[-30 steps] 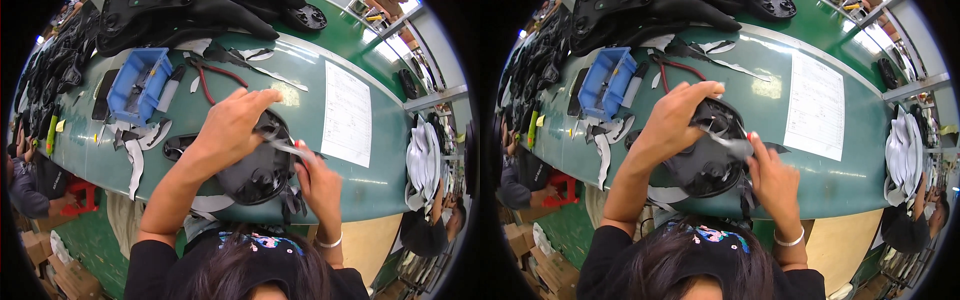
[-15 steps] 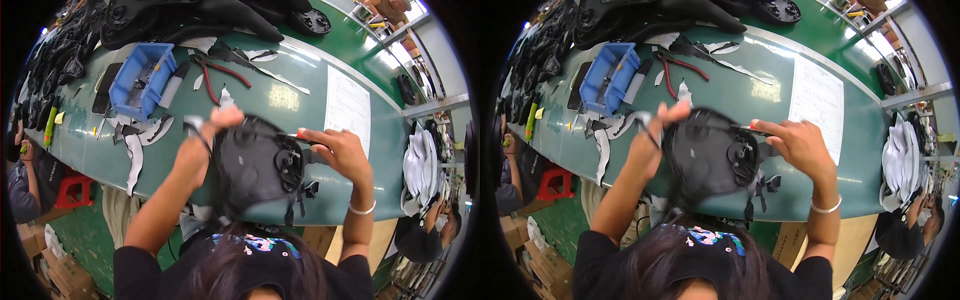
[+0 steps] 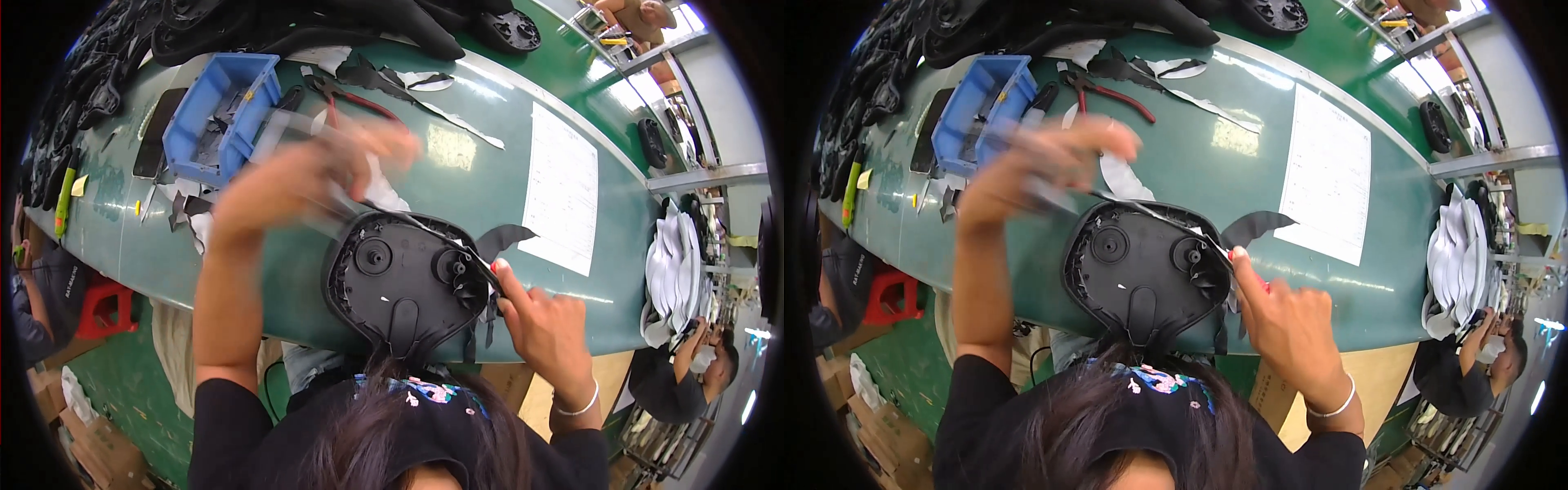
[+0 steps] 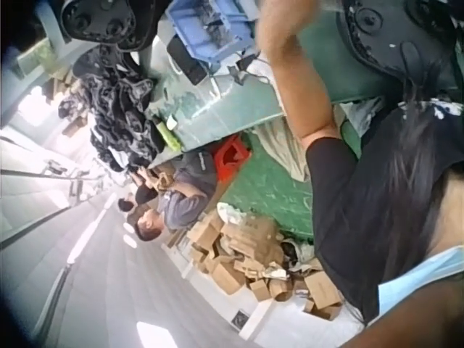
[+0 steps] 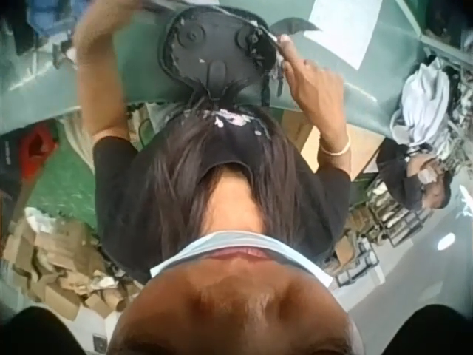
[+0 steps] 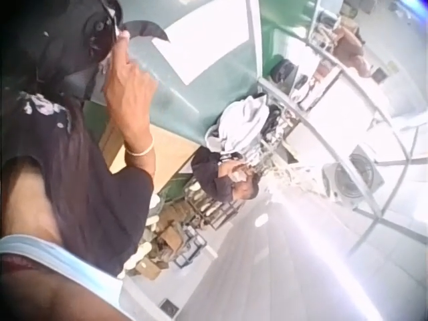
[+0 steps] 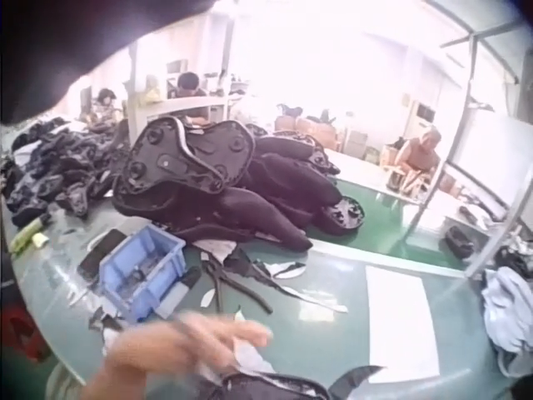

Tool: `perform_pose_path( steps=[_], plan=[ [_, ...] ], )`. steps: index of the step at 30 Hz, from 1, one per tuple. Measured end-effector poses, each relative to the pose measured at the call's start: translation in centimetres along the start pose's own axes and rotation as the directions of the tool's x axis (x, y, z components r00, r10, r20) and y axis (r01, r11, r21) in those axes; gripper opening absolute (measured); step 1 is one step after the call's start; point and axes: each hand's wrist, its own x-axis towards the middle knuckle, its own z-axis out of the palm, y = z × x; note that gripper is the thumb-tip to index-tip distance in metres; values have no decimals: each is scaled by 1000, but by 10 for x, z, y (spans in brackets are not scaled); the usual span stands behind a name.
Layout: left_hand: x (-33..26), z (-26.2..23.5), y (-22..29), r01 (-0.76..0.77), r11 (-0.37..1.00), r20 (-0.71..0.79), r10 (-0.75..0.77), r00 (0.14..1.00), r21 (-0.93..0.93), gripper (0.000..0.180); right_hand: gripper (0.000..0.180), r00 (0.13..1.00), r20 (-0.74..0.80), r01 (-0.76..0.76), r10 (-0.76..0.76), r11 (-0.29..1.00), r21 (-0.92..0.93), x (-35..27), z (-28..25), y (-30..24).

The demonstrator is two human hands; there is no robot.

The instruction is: Trimming excess synthetic material from bicycle seats using a utility knife on a production line.

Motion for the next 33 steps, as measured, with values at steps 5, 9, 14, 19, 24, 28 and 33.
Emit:
perform_pose_path(
  steps=[5,9,14,19,24,28,33],
  plan=[
    [44,47,1,-124,870,266,-9,964,478,31,38,993,53,99,-102,993,61,42,-11,26],
    [52,69,9,205,901,38,-206,978,-382,26,46,962,37,259,-271,947,190,53,-2,33],
    [59,30,26,-326,644,-515,-124,848,-692,21,53,994,97,45,-52,996,73,-10,21,-3],
    [47,25,85,33,755,-746,652,-135,655,25,51,951,19,-261,309,767,586,-63,59,-38],
    [40,54,48,88,785,-460,264,848,613,30,53,839,180,-336,514,228,914,-68,80,-33],
    [6,65,-24,434,818,11,-473,881,378,52,44,748,22,-91,663,69,993,-32,77,-16],
    [79,6,-3,182,888,-619,-430,658,-423,34,38,617,-103,80,780,67,995,-12,76,36]
  ],
)
